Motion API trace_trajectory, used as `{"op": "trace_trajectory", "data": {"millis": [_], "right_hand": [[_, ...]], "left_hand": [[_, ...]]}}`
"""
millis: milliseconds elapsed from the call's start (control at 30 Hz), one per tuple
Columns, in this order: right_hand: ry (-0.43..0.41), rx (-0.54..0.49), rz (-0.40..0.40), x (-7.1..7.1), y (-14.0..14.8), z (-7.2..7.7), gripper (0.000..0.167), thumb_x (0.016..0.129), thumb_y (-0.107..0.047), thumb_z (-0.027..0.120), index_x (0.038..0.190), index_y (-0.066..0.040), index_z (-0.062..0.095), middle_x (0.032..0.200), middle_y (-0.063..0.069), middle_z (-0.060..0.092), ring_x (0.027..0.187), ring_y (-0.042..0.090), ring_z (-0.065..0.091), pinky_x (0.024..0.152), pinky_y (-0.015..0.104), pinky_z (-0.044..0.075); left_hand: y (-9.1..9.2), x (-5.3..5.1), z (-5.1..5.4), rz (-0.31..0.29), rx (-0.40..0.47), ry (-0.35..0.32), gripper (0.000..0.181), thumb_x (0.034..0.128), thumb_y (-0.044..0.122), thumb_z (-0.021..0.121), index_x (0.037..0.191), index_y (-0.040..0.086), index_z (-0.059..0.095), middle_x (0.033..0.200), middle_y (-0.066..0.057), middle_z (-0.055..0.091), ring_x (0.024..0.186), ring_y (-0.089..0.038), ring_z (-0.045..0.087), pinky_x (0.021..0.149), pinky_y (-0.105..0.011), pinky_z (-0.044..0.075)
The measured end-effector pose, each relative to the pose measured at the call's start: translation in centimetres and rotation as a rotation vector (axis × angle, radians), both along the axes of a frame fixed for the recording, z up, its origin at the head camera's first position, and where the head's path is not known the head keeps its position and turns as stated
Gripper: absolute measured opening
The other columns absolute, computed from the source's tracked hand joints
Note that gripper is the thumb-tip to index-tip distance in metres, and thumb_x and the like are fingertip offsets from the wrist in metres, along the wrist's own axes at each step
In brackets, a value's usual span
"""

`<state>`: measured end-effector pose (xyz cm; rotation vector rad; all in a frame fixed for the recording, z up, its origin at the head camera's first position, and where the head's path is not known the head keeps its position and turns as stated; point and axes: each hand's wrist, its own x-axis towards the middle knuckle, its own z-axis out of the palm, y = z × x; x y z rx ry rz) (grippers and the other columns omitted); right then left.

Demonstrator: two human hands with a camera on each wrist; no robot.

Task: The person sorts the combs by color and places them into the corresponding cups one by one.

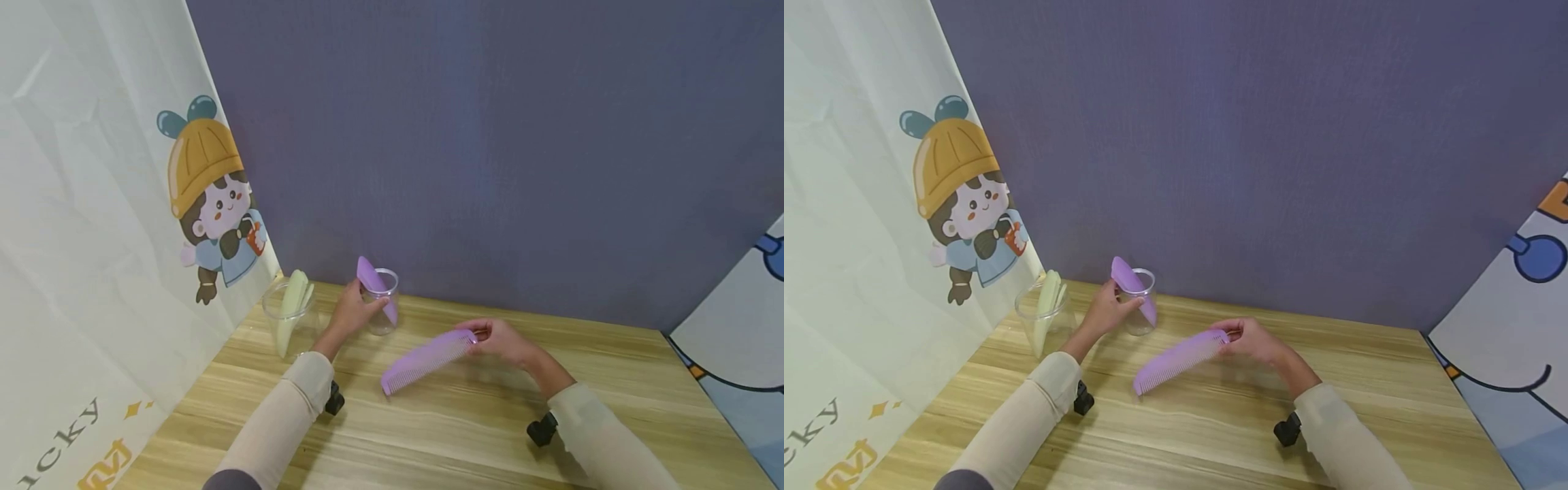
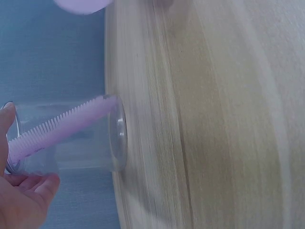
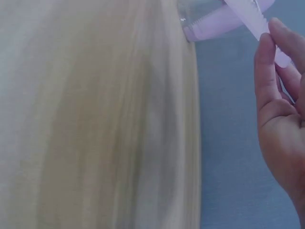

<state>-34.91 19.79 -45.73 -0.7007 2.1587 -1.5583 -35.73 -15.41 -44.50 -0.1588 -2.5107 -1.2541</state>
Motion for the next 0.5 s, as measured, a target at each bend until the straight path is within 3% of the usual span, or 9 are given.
{"op": "trace_trajectory", "data": {"millis": [267,500], "right_hand": [[-0.008,-0.060,-0.126,-1.0,0.7,2.0,0.061,0.087,-0.005,0.079,0.140,0.011,0.053,0.108,-0.003,0.074,0.094,0.009,0.072,0.085,0.035,0.065],[0.025,-0.114,-0.204,-1.9,0.7,4.4,0.064,0.087,-0.007,0.079,0.142,0.011,0.051,0.106,-0.011,0.074,0.094,0.006,0.071,0.083,0.028,0.064]], "left_hand": [[0.0,0.0,0.0,-0.004,0.013,0.002,0.062,0.0862,0.031,0.081,0.134,0.001,0.056,0.129,-0.021,0.066,0.123,-0.037,0.063,0.108,-0.051,0.051],[0.0,-0.2,-0.1,-0.014,0.026,0.008,0.063,0.0858,0.030,0.082,0.135,0.001,0.055,0.130,-0.021,0.065,0.124,-0.037,0.063,0.109,-0.050,0.051]]}}
